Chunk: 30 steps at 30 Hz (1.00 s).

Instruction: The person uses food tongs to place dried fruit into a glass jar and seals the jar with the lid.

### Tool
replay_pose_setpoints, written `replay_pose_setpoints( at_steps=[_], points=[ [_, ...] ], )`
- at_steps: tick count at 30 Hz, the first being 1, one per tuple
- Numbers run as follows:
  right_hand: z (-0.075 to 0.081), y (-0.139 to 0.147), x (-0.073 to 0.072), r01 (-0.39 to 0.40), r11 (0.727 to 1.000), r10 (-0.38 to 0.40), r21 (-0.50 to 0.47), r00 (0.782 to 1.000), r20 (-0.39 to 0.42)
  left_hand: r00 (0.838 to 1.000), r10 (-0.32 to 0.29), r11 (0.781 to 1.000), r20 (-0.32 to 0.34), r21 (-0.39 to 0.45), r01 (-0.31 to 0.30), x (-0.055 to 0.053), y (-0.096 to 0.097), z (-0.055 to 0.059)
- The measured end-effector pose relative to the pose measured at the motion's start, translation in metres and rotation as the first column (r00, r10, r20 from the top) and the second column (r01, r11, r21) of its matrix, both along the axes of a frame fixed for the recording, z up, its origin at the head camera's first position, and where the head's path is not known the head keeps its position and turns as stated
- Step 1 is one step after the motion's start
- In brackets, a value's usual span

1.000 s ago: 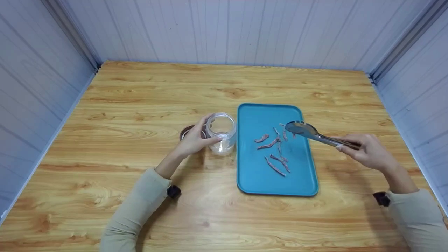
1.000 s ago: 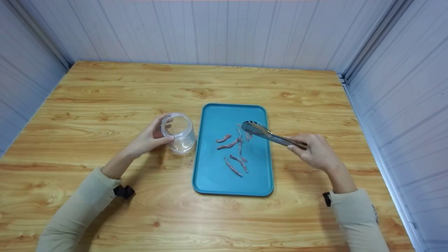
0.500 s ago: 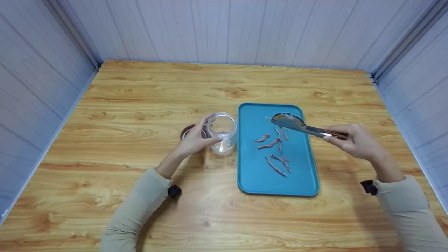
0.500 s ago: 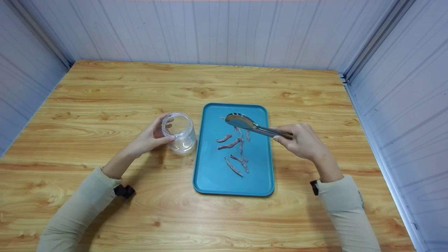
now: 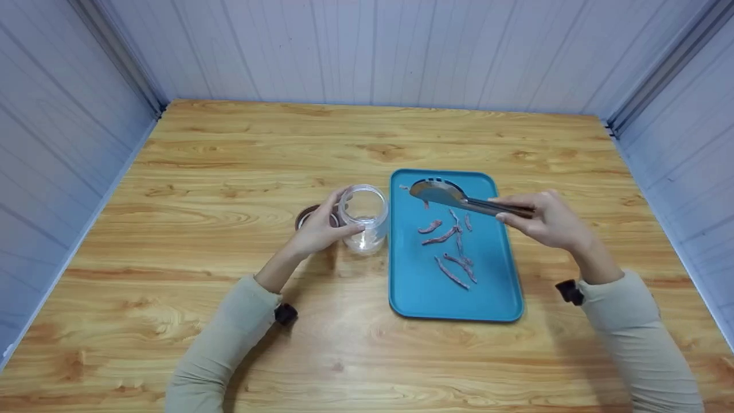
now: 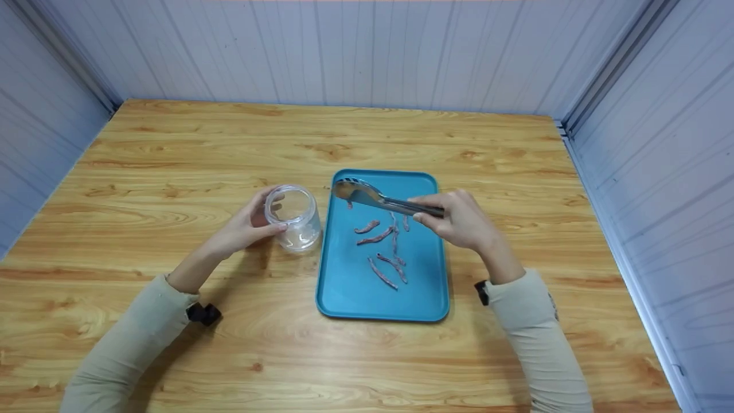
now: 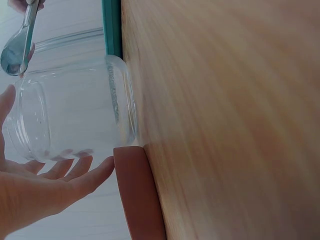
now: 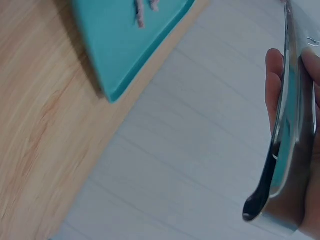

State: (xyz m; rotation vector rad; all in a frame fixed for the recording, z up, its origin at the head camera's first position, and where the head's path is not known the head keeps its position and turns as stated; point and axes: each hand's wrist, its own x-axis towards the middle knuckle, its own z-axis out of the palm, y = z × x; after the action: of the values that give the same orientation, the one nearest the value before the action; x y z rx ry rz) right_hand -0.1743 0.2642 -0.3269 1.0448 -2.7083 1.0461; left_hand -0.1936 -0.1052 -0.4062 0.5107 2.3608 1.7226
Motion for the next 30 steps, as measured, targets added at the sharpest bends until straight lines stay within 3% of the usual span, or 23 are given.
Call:
replay_pose_setpoints(
  at_steps=[7, 13, 15, 22, 25, 30],
  points=[
    [-0.015, -0.011, -0.019, -0.063, 0.997, 0.063, -0.036, 0.998, -0.02, 1.0, 0.007, 1.0, -0.023, 0.005, -0.007, -0.002, 0.0, -0.005],
    [0.01, -0.043, -0.008, -0.088, 0.996, 0.086, -0.034, 0.996, -0.034, 1.0, 0.006, 1.0, -0.027, -0.008, -0.007, -0.002, -0.001, -0.004],
    [0.01, -0.049, -0.009, -0.093, 0.995, 0.092, -0.04, 0.995, -0.03, 1.0, 0.011, 1.0, -0.017, -0.021, -0.011, 0.0, -0.001, -0.001],
    [-0.017, -0.052, -0.03, -0.126, 0.99, 0.122, -0.056, 0.99, -0.069, 1.0, 0.0, 1.0, 0.023, -0.023, 0.001, 0.013, 0.003, 0.025],
    [-0.021, -0.056, -0.033, -0.16, 0.985, 0.154, -0.066, 0.985, -0.083, 1.0, 0.004, 1.0, 0.03, -0.027, -0.003, 0.01, 0.002, 0.02],
    [-0.028, -0.06, -0.034, -0.192, 0.979, 0.186, -0.064, 0.979, -0.088, 0.999, 0.023, 0.999, 0.024, -0.042, -0.022, 0.0, -0.001, 0.002]
  ],
)
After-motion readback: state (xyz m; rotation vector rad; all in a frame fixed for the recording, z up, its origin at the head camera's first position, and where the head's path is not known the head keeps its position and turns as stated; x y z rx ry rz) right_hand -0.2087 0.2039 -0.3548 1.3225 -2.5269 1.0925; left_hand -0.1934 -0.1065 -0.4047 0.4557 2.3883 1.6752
